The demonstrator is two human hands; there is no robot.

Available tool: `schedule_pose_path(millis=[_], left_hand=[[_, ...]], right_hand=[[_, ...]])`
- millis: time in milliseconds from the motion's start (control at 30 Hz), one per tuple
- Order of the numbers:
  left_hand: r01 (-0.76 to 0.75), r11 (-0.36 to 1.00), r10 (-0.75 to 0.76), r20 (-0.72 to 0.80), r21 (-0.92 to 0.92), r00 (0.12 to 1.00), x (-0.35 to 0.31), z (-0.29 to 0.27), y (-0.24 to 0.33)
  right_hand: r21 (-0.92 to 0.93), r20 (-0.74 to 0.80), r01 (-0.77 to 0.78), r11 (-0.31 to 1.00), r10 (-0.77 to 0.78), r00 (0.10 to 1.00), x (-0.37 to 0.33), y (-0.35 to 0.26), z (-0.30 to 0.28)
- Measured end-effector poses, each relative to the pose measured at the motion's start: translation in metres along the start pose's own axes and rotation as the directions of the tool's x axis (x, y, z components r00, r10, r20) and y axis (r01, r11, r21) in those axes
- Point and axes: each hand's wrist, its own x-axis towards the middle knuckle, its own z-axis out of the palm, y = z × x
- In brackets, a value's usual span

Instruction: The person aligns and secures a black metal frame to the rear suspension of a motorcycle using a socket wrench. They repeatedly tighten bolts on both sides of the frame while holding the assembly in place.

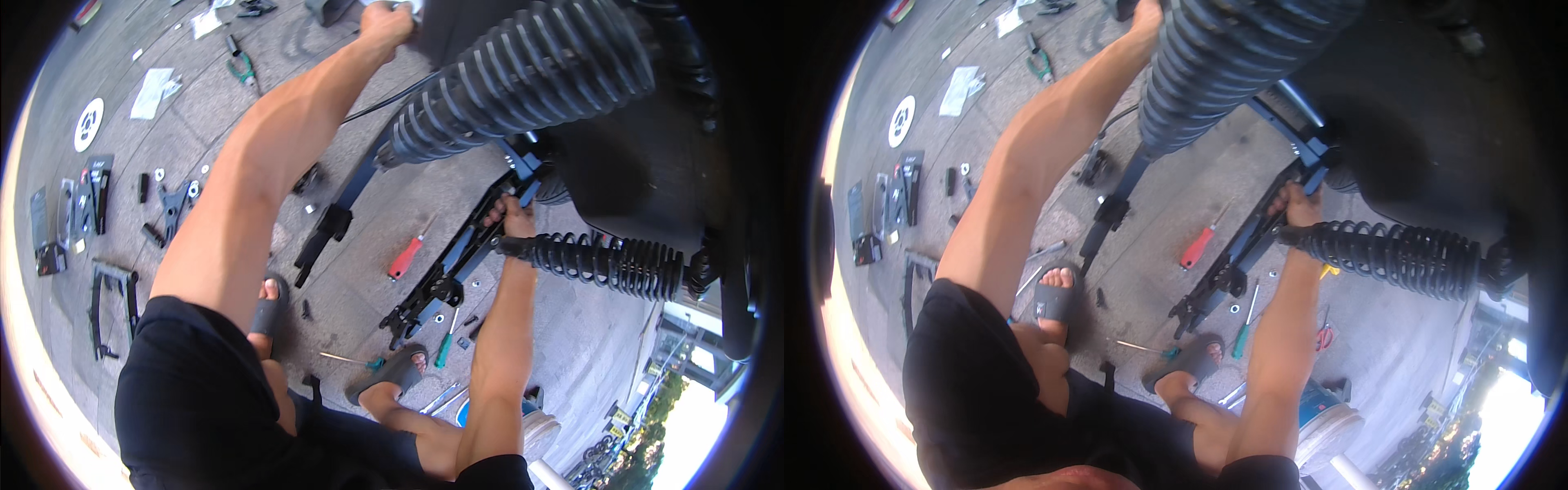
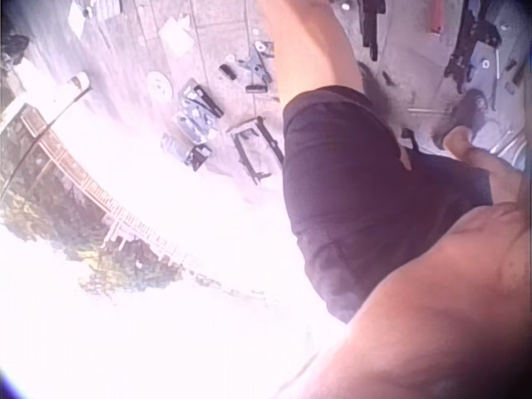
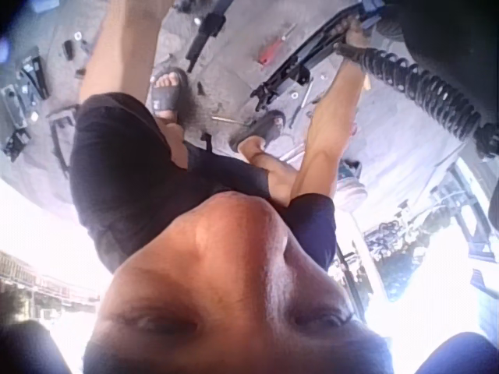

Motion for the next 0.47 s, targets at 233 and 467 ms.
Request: schedule_pose_path(millis=[233,467], left_hand=[[0.06,0.985,-0.033,-0.167,0.162,0.985,0.005,0.011,-0.008],[0.003,1.0,0.005,-0.478,0.017,0.878,0.102,-0.059,-0.026]], right_hand=[[0.01,-0.006,0.08,0.997,-0.08,0.997,-0.007,-0.005,0.004],[0.008,0.028,0.174,0.985,-0.174,0.984,-0.005,-0.007,0.005]])
